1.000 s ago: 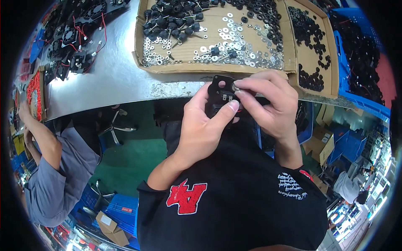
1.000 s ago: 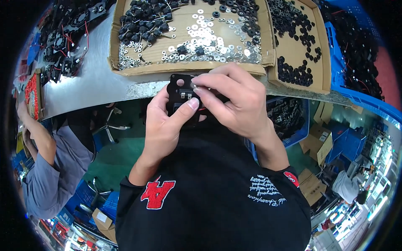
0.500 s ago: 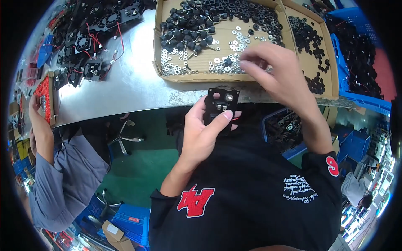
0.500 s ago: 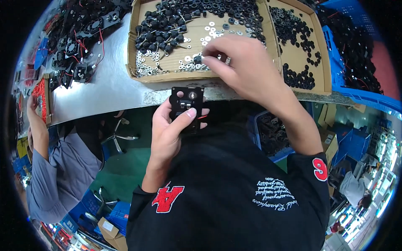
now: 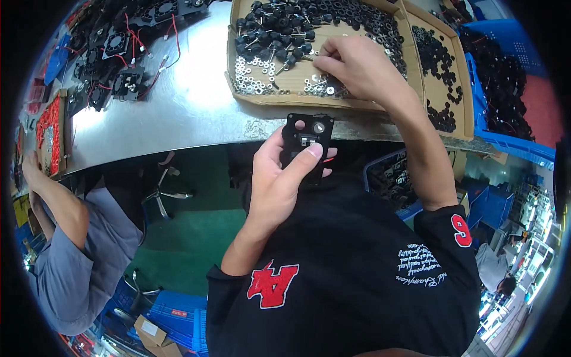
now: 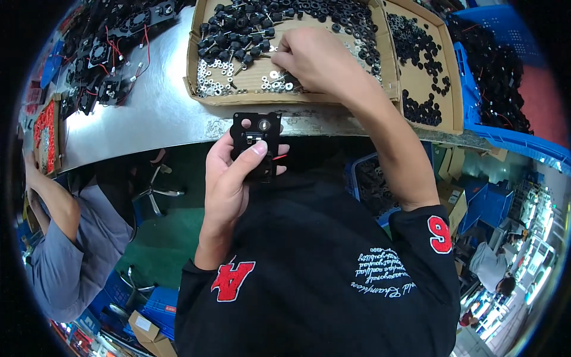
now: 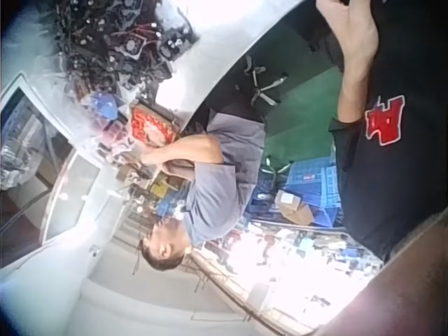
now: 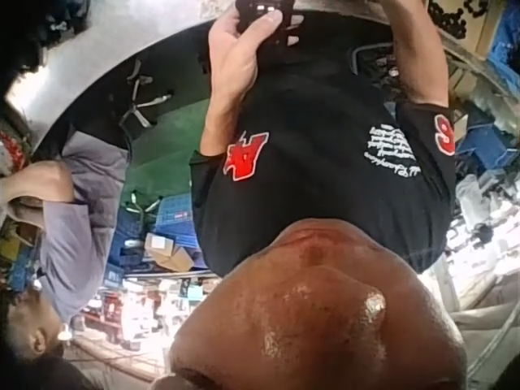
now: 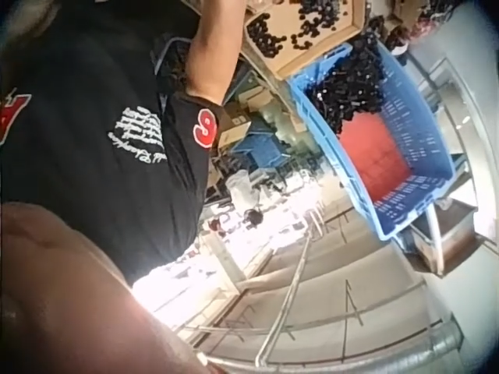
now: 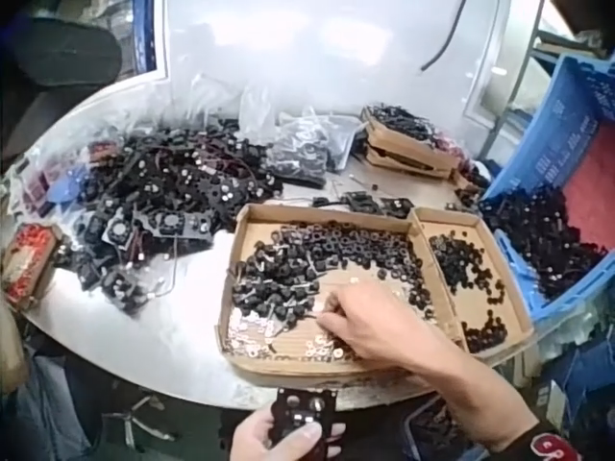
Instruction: Assembling small electronic or mechanical components at a factory workstation.
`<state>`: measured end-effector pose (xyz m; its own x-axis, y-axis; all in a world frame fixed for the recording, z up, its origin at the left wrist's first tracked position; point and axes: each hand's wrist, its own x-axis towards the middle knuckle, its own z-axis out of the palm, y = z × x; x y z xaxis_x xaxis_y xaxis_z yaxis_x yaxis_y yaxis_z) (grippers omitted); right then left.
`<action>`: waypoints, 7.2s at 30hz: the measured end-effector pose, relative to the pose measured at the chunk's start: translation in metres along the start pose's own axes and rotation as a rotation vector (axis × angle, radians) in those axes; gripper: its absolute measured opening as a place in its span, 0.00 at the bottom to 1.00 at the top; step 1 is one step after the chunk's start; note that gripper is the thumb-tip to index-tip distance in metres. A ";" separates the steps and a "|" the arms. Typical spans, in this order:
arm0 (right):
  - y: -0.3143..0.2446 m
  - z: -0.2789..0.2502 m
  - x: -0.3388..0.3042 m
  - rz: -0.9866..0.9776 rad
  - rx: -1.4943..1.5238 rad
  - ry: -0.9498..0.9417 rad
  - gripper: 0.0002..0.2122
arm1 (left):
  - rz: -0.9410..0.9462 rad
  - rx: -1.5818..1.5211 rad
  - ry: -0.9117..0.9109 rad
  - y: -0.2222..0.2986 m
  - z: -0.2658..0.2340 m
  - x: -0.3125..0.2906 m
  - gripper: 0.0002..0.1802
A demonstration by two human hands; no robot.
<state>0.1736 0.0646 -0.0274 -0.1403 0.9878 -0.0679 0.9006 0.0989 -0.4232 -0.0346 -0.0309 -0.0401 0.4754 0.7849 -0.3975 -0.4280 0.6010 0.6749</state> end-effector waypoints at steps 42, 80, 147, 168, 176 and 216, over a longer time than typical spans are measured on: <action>-0.008 0.009 -0.106 -0.339 0.481 0.452 0.11 | 0.130 0.233 0.035 -0.012 0.040 0.012 0.16; -0.019 0.014 -0.117 -0.306 -0.030 0.538 0.13 | 0.336 0.651 0.130 -0.018 0.039 0.015 0.19; -0.048 0.027 -0.113 -0.027 0.340 0.454 0.13 | 0.799 1.021 0.305 -0.036 0.021 0.021 0.28; -0.030 0.022 -0.119 0.041 0.889 0.428 0.11 | -0.065 -0.244 -0.059 -0.010 0.005 0.020 0.21; -0.032 0.036 -0.113 0.050 1.226 0.145 0.13 | -0.219 -0.533 -0.122 -0.016 0.004 0.014 0.19; 0.230 -0.148 -0.135 0.802 -0.432 0.616 0.20 | 1.215 1.649 0.901 0.091 -0.043 0.108 0.26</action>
<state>0.4607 -0.0278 0.0182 0.6710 0.6633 0.3312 0.7236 -0.6833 -0.0976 -0.0548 0.1151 -0.0483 -0.0101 0.6995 0.7146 0.8950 -0.3124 0.3184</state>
